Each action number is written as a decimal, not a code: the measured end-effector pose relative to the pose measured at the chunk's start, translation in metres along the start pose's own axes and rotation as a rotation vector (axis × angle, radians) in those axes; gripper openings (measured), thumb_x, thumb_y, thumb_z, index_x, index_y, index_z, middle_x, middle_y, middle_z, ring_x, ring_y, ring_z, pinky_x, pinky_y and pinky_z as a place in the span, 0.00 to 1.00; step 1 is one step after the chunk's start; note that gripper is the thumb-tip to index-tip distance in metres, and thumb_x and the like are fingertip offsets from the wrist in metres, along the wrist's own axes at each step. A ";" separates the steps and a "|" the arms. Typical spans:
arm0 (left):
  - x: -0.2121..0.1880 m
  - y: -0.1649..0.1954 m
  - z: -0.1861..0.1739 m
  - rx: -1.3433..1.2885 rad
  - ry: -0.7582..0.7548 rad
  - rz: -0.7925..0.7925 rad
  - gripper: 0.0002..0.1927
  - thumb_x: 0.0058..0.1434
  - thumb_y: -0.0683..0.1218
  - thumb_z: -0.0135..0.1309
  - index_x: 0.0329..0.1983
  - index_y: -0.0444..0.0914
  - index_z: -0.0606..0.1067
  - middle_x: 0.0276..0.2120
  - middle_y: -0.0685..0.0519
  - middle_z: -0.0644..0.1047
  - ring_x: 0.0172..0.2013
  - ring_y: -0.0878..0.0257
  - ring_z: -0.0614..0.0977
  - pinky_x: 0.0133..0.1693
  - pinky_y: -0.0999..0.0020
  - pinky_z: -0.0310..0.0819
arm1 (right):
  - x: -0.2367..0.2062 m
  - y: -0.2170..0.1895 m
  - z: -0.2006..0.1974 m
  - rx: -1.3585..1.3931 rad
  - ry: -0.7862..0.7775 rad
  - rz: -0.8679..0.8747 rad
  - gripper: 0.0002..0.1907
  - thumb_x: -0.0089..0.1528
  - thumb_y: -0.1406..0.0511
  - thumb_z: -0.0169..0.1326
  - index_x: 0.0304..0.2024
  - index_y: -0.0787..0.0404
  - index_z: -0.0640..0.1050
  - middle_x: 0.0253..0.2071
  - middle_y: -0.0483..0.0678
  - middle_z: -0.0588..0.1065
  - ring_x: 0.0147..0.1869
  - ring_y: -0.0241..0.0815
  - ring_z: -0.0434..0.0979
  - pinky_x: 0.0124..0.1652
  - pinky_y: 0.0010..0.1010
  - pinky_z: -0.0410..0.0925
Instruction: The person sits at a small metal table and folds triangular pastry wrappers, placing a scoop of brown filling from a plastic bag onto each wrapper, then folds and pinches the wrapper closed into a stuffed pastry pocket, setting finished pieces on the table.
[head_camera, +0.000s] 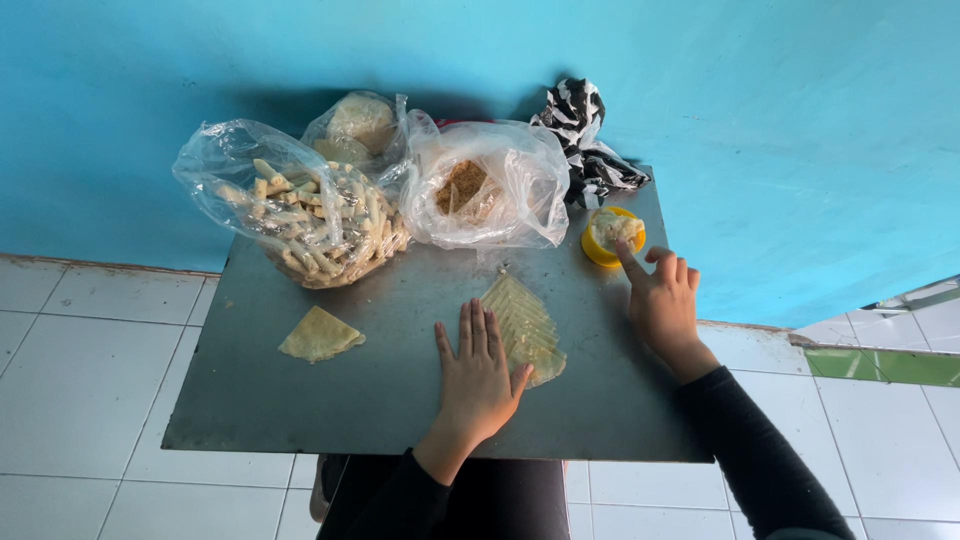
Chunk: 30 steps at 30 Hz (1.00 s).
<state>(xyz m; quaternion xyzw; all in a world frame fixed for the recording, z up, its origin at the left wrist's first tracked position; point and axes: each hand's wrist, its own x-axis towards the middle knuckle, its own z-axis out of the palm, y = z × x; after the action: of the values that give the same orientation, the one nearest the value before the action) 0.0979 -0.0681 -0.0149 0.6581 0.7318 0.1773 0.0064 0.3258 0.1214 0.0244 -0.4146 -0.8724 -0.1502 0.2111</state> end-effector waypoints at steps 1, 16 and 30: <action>0.000 0.000 0.000 -0.001 0.020 0.004 0.49 0.66 0.67 0.39 0.71 0.22 0.48 0.73 0.28 0.45 0.74 0.39 0.43 0.65 0.28 0.28 | 0.001 0.001 0.001 -0.012 -0.016 -0.004 0.38 0.58 0.74 0.52 0.71 0.42 0.72 0.54 0.52 0.67 0.54 0.51 0.68 0.55 0.43 0.60; 0.001 0.002 -0.013 -0.026 -0.035 -0.011 0.48 0.66 0.67 0.42 0.71 0.23 0.50 0.72 0.29 0.48 0.74 0.39 0.46 0.66 0.28 0.31 | -0.013 0.001 -0.037 0.371 0.023 0.081 0.33 0.60 0.78 0.48 0.64 0.44 0.76 0.53 0.52 0.66 0.56 0.51 0.65 0.56 0.37 0.64; -0.022 0.005 -0.042 -0.354 0.233 -0.099 0.11 0.55 0.49 0.64 0.38 0.44 0.75 0.34 0.55 0.76 0.40 0.54 0.77 0.43 0.54 0.63 | -0.032 -0.081 -0.065 -0.090 -0.021 -0.841 0.27 0.61 0.62 0.55 0.64 0.48 0.79 0.55 0.43 0.71 0.49 0.40 0.69 0.49 0.33 0.62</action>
<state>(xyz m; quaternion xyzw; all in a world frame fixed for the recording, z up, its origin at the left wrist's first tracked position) 0.0958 -0.0996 0.0209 0.5850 0.7163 0.3776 0.0460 0.2962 0.0229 0.0580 -0.0328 -0.9602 -0.2570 0.1043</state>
